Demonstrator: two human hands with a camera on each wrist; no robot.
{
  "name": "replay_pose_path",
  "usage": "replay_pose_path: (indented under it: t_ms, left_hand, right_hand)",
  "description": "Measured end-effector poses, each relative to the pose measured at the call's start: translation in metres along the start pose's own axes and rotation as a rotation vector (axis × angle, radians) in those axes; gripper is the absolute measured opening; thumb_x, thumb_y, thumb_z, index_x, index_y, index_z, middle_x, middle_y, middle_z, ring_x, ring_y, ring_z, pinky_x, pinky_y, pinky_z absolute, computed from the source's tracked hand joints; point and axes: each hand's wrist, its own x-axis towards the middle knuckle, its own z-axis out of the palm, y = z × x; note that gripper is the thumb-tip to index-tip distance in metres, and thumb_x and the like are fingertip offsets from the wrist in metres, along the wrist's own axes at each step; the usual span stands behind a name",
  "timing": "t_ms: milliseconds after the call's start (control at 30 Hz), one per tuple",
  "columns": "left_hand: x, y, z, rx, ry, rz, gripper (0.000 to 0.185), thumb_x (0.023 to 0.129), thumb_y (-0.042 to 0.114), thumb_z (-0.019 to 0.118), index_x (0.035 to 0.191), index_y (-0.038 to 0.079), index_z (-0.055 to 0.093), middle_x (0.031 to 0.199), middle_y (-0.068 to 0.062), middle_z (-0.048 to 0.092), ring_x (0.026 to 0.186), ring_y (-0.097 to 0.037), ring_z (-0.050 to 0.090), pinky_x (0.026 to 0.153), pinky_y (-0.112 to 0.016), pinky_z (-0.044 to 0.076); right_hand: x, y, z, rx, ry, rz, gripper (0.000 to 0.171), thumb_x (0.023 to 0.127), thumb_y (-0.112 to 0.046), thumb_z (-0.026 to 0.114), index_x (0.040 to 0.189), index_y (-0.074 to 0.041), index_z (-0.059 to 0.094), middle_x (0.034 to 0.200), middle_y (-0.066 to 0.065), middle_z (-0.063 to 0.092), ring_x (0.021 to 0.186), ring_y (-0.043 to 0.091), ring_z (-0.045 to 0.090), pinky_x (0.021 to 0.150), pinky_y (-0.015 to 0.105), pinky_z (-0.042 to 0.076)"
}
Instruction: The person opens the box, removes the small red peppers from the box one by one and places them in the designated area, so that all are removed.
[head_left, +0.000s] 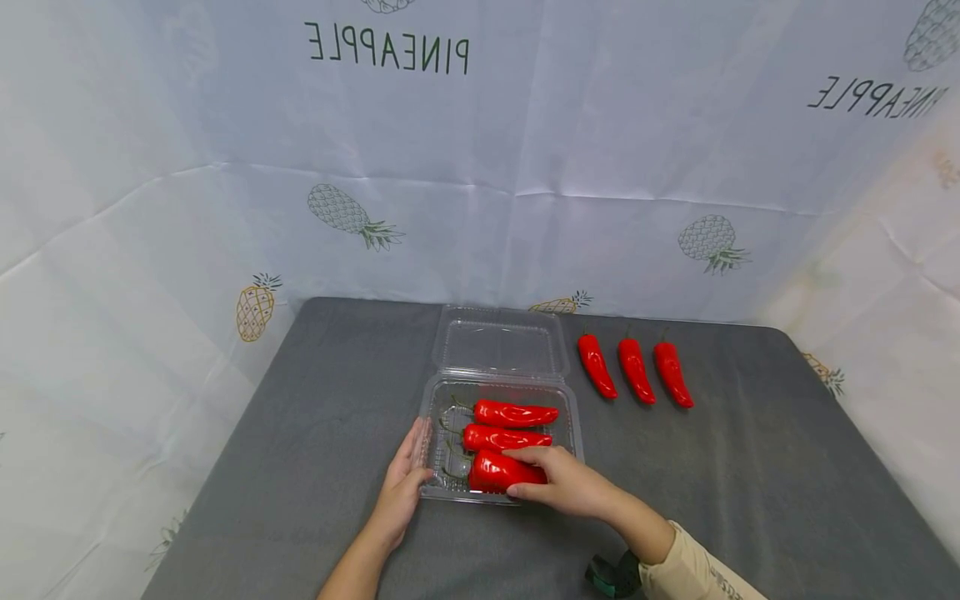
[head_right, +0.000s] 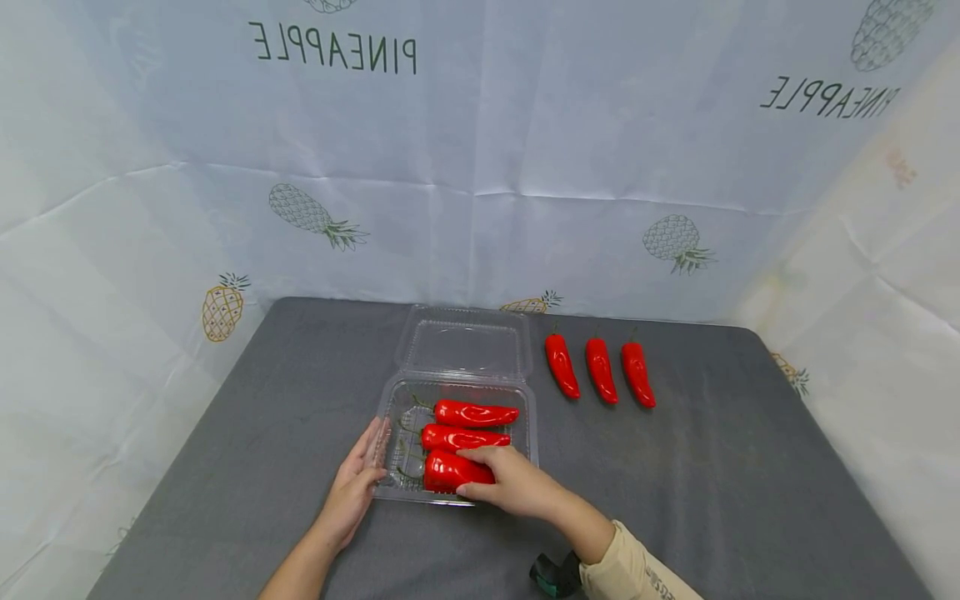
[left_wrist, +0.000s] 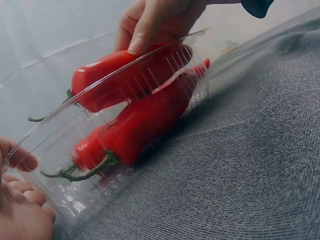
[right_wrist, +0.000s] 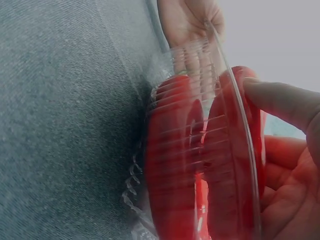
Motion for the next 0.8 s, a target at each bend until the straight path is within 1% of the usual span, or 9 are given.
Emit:
replay_pose_path:
  t_ms: [100,233,400,500,633,733,800]
  left_hand:
    - [0.000,0.000,0.000,-0.003,-0.003,0.000,0.077,0.080,-0.012,0.034,0.148,-0.001,0.001,0.156,-0.017,0.001,0.143,-0.028,-0.003,0.099,0.001,0.018]
    - [0.000,0.000,0.000,-0.001,-0.001,-0.002,0.077,0.080,-0.012,0.034,0.148,-0.002,0.001,0.156,-0.017,0.001,0.143,-0.028,-0.003,0.098,0.001,0.018]
    - [0.000,-0.001,0.001,-0.003,-0.001,0.008,0.077,0.079,-0.013,0.033,0.148,-0.003,0.001,0.156,-0.019,0.002,0.142,-0.030,-0.003,0.099,0.001,0.018]
    - [0.000,-0.001,0.000,-0.008,-0.005,0.016,0.077,0.079,-0.013,0.033,0.148,-0.003,0.001,0.156,-0.019,0.002,0.143,-0.030,-0.002,0.099,0.001,0.018]
    - [0.001,-0.002,0.000,-0.008,0.000,0.018,0.077,0.079,-0.013,0.033,0.148,-0.003,0.002,0.156,-0.019,0.004,0.143,-0.029,-0.001,0.099,0.001,0.018]
    - [0.001,-0.002,0.000,-0.004,0.001,0.018,0.077,0.079,-0.013,0.033,0.148,-0.003,0.003,0.156,-0.019,0.004,0.143,-0.029,-0.001,0.099,0.001,0.018]
    - [0.001,-0.002,0.000,-0.006,0.002,0.016,0.077,0.079,-0.014,0.033,0.148,-0.003,0.002,0.156,-0.019,0.004,0.143,-0.029,-0.001,0.099,0.001,0.019]
  right_hand:
    - [-0.001,0.000,-0.001,0.018,0.017,0.003,0.048,0.083,-0.032,0.067,0.124,-0.008,0.060,0.109,0.001,0.066,0.084,0.004,0.055,0.068,0.019,0.048]
    - [-0.002,-0.001,-0.004,0.010,0.032,0.015,0.048,0.083,-0.035,0.067,0.122,-0.009,0.061,0.108,0.001,0.066,0.084,0.005,0.054,0.066,0.019,0.047]
    - [-0.004,0.000,-0.009,0.013,0.048,0.061,0.048,0.082,-0.037,0.067,0.121,-0.009,0.062,0.107,0.000,0.066,0.082,0.008,0.052,0.062,0.020,0.046]
    - [-0.004,0.002,-0.013,0.059,0.058,0.089,0.049,0.083,-0.035,0.066,0.122,-0.006,0.061,0.109,0.003,0.065,0.085,0.012,0.053,0.062,0.020,0.048]
    - [-0.006,0.005,-0.017,0.136,0.068,0.109,0.048,0.084,-0.033,0.065,0.123,-0.006,0.060,0.111,0.006,0.064,0.091,0.017,0.053,0.065,0.022,0.050]
    - [-0.007,0.007,-0.018,0.186,0.094,0.117,0.049,0.084,-0.032,0.066,0.125,-0.008,0.060,0.110,0.008,0.065,0.089,0.017,0.056,0.065,0.023,0.051]
    - [-0.008,0.008,-0.019,0.239,0.120,0.123,0.050,0.083,-0.030,0.067,0.127,-0.008,0.058,0.109,0.011,0.065,0.086,0.016,0.058,0.065,0.023,0.052]
